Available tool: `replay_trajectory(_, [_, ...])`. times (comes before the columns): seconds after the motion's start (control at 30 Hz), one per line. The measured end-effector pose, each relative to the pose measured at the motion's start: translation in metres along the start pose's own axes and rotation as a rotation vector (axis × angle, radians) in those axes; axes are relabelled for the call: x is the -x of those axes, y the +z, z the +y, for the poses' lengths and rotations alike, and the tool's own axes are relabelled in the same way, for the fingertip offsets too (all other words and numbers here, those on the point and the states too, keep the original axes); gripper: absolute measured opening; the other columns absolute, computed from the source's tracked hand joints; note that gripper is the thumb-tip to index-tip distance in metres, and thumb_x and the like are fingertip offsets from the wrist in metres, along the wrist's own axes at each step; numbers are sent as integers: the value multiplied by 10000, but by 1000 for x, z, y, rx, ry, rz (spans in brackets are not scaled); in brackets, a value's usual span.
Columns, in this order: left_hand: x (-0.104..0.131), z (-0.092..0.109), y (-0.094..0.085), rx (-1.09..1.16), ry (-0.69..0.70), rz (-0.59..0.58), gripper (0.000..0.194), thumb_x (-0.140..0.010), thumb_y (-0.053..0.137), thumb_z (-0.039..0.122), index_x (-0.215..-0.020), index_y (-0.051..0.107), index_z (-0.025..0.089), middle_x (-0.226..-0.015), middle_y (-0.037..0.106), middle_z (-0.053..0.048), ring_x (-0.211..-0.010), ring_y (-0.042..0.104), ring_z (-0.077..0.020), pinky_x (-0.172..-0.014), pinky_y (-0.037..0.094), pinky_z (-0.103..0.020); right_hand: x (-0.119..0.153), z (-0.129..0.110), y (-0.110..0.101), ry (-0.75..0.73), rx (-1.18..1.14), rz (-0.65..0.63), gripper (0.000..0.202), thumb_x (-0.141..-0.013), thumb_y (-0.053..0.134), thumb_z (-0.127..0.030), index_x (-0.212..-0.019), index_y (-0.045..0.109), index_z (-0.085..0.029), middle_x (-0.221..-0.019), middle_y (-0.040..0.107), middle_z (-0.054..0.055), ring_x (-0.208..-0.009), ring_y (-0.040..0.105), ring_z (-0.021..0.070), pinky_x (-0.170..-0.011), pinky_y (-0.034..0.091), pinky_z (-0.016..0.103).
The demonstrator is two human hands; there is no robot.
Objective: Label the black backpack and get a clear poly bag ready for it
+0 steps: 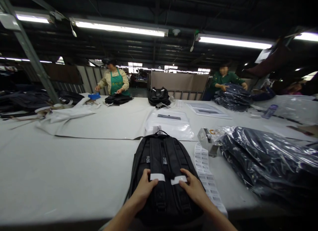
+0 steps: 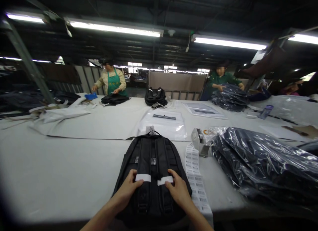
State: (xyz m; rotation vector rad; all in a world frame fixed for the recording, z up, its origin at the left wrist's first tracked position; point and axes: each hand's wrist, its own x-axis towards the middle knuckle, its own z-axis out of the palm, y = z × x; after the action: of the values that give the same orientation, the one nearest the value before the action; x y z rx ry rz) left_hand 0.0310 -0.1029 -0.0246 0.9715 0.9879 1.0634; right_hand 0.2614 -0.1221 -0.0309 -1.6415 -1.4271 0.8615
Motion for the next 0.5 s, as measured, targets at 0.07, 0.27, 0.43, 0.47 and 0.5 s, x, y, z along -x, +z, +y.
replay_trajectory(0.07, [-6,5,1,13,-24,7,343,-603,652,170,-878,449,184,-761,569,-3,-712,560,-166,-639,456,-275,3,5,2,-65,177,42,526,-719,558,-320,-1228,536,-192,-824,658,32,-749,605,224,-716,453,328])
replay_trajectory(0.27, [-17,36,0,87,64,31,365,-634,668,282,-912,452,190,-826,579,-12,-757,563,-149,-668,448,-243,12,-31,2,-222,296,205,366,-795,500,-417,-1045,641,-189,-969,618,108,-904,577,272,-801,425,366])
replay_trajectory(0.43, [-10,33,0,110,70,-10,410,-630,707,341,-925,465,193,-836,594,-22,-725,567,-154,-655,457,-255,-2,-73,31,286,-436,-329,582,-805,377,-673,-867,596,-138,-715,627,83,-627,603,172,-586,462,276])
replay_trajectory(0.47, [-10,30,0,106,63,-31,409,-642,704,359,-934,470,193,-851,602,-32,-731,575,-161,-666,463,-266,-9,-78,40,326,-576,-385,591,-789,402,-685,-870,590,-131,-726,633,83,-633,608,162,-584,462,259])
replay_trajectory(0.5, [-9,28,0,89,64,-52,408,-662,692,384,-950,477,192,-879,612,-46,-747,585,-173,-683,470,-280,-17,-82,48,314,-670,-407,577,-773,447,-678,-875,589,-128,-739,639,82,-643,611,156,-584,460,246])
